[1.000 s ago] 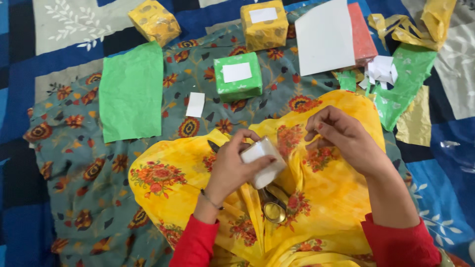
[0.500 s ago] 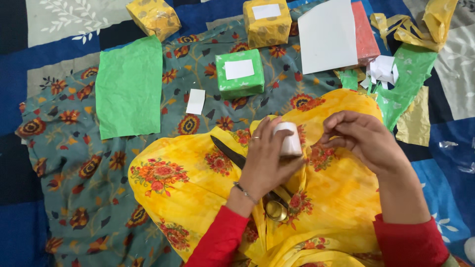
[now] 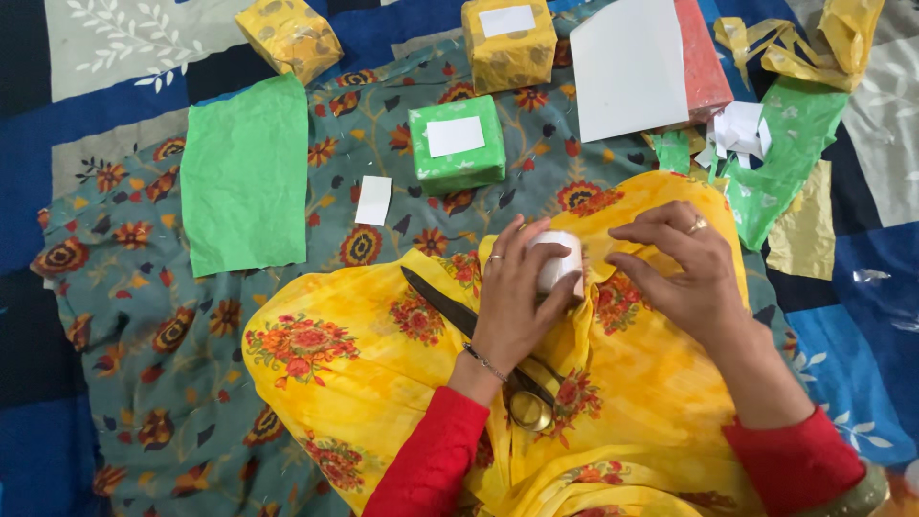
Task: The person sits on a bed wrapping small boxes with colored paper. They apply tape from a roll to secure the paper, cut tape and paper with scissors, press white labels onto the wrapped boxes, and set finished wrapped boxes aside.
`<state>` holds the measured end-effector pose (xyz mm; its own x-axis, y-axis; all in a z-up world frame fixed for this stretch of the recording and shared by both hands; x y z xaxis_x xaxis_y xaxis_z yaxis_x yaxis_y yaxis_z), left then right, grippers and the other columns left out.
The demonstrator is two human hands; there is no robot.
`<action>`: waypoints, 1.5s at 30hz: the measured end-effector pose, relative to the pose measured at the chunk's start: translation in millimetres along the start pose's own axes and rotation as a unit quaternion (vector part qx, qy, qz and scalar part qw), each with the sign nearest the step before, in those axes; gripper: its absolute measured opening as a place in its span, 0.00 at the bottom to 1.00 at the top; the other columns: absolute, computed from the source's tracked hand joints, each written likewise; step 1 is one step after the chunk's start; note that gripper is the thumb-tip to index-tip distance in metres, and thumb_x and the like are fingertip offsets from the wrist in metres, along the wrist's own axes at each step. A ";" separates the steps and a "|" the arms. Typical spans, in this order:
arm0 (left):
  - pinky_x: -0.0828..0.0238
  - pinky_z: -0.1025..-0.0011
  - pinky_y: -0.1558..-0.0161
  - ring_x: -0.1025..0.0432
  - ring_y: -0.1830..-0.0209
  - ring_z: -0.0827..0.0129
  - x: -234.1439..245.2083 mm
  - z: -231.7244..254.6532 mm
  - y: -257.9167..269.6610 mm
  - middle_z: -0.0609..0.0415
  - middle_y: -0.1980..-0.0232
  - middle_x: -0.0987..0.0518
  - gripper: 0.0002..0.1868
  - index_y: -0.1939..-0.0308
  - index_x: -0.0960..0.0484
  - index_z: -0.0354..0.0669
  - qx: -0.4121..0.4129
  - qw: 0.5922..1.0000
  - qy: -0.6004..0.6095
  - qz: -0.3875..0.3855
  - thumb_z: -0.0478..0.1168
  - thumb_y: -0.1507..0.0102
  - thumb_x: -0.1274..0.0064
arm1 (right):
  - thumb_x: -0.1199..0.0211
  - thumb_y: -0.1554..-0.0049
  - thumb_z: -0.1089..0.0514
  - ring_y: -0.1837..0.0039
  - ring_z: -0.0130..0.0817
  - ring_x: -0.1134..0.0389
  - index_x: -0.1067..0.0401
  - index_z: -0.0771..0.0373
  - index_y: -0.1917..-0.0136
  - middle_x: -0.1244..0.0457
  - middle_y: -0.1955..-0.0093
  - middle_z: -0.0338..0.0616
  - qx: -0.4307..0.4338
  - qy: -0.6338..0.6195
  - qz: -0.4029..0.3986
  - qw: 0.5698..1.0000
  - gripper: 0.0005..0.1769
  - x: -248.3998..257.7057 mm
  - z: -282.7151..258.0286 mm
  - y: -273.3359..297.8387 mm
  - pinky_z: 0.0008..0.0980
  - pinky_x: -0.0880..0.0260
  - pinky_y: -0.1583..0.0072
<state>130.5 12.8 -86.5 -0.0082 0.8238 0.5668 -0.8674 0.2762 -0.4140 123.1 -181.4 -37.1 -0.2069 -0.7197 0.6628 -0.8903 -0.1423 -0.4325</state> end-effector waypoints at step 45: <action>0.27 0.58 0.44 0.22 0.49 0.48 97.4 -12.5 -20.3 0.47 0.54 0.15 0.11 0.58 0.16 0.38 -0.060 0.988 0.033 0.138 0.41 0.39 0.41 | 0.32 0.41 0.67 0.61 0.29 0.33 0.19 0.66 0.50 0.31 0.59 0.44 -0.007 -0.066 0.045 0.997 0.06 -39.7 -34.5 -106.9 0.28 0.36 0.60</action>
<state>153.5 93.7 -31.8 -0.2014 0.9051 0.3745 -0.7705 0.0896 -0.6311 212.5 -114.1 3.9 -0.2323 -0.8121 0.5352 -0.8761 -0.0643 -0.4778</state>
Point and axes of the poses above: each hand's wrist, its own y-axis away from the middle knuckle, its own x-axis out of the back of the hand, z = x × y, the point moved 6 cm from there along -y, towards the middle knuckle
